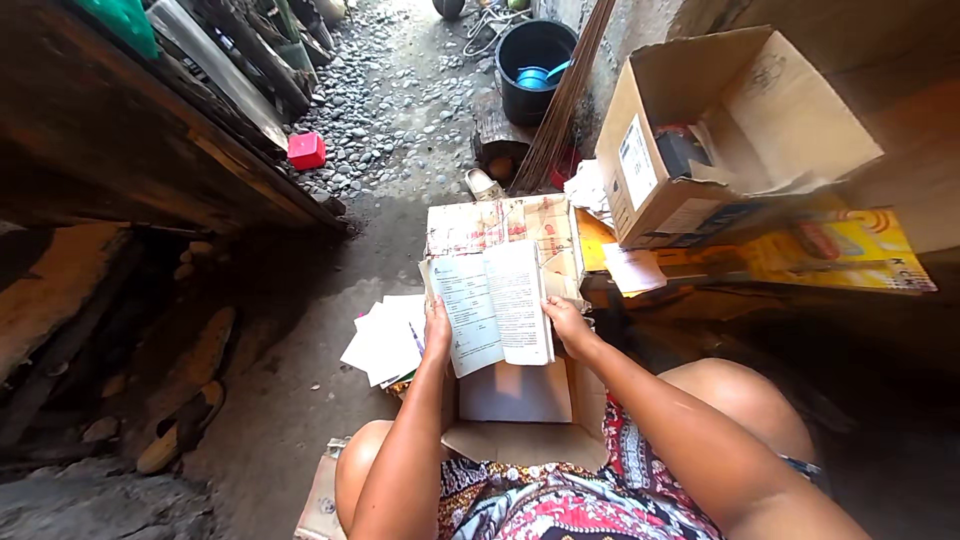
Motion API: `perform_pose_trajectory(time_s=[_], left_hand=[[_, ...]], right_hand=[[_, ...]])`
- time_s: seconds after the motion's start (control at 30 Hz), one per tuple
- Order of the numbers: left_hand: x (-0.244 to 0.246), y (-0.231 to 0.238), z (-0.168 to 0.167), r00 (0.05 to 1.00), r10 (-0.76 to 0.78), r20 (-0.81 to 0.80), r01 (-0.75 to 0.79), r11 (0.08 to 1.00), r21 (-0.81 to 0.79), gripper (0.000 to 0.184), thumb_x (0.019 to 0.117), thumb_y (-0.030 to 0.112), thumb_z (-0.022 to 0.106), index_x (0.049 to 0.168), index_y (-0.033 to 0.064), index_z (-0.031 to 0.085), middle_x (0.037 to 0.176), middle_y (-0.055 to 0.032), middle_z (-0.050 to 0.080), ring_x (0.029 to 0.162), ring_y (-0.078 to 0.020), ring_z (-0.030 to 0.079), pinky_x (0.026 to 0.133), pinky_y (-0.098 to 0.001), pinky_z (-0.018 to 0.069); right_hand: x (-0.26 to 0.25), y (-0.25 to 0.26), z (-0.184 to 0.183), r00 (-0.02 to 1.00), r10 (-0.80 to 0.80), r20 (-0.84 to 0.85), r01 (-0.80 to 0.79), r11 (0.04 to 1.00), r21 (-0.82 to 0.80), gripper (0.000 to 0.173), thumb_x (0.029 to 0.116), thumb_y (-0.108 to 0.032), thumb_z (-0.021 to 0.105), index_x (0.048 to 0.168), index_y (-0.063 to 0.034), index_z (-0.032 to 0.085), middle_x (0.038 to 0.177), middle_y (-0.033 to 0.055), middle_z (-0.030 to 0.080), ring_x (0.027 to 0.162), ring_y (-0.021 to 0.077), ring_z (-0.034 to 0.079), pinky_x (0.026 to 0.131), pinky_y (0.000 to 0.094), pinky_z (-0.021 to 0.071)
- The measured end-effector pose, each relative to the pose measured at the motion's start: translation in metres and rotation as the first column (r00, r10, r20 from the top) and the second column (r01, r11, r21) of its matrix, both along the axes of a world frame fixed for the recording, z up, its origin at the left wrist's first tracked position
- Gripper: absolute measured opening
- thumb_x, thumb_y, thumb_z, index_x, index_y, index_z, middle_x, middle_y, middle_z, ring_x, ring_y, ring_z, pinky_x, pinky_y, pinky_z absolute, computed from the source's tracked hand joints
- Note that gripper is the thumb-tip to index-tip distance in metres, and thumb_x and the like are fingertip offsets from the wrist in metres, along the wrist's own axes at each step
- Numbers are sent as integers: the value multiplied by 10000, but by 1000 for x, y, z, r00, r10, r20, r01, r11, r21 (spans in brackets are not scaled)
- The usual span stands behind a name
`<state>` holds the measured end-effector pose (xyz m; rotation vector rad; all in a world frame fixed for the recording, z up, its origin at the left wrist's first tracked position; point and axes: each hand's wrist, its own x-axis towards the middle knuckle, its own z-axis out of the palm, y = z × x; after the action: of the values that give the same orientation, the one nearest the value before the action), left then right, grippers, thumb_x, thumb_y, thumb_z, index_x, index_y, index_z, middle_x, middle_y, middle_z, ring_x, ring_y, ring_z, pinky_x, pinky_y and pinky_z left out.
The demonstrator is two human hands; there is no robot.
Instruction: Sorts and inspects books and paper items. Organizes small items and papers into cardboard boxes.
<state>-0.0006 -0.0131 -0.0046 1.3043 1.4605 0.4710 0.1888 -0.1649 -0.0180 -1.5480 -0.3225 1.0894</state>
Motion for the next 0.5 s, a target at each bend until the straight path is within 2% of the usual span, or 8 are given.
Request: perform_pose_trajectory(time_s=[0.07, 0.2, 0.5], left_hand=[[0, 0, 1, 1000, 0, -5, 0, 1000, -8, 633, 1118, 500, 235, 1614, 112, 298, 1464, -258, 525, 1334, -361, 537, 1103, -547, 423], [1, 0, 3, 1000, -2, -8, 2, 1000, 4, 630, 1119, 498, 230, 1587, 93, 349, 1424, -259, 555, 1297, -360, 562, 1080, -547, 441], [1, 2, -2, 1000, 0, 3, 0, 1000, 7, 634, 1118, 502, 225, 1607, 109, 317, 1499, -240, 499, 1361, -351, 515, 1116, -545, 412]], right_hand=[[3, -2, -1, 1000, -6, 4, 6, 1000, 4, 282, 1115, -178, 425, 1127, 32, 612, 974, 136, 679, 880, 163, 679, 826, 349, 570], [6, -5, -2, 1000, -6, 14, 6, 1000, 4, 287, 1112, -185, 437, 1136, 37, 618, 981, 132, 682, 886, 156, 678, 834, 347, 569], [-2, 0, 1, 998, 59, -2, -58, 997, 55, 281, 1109, -178, 445, 1134, 38, 623, 988, 132, 691, 891, 162, 686, 826, 351, 576]])
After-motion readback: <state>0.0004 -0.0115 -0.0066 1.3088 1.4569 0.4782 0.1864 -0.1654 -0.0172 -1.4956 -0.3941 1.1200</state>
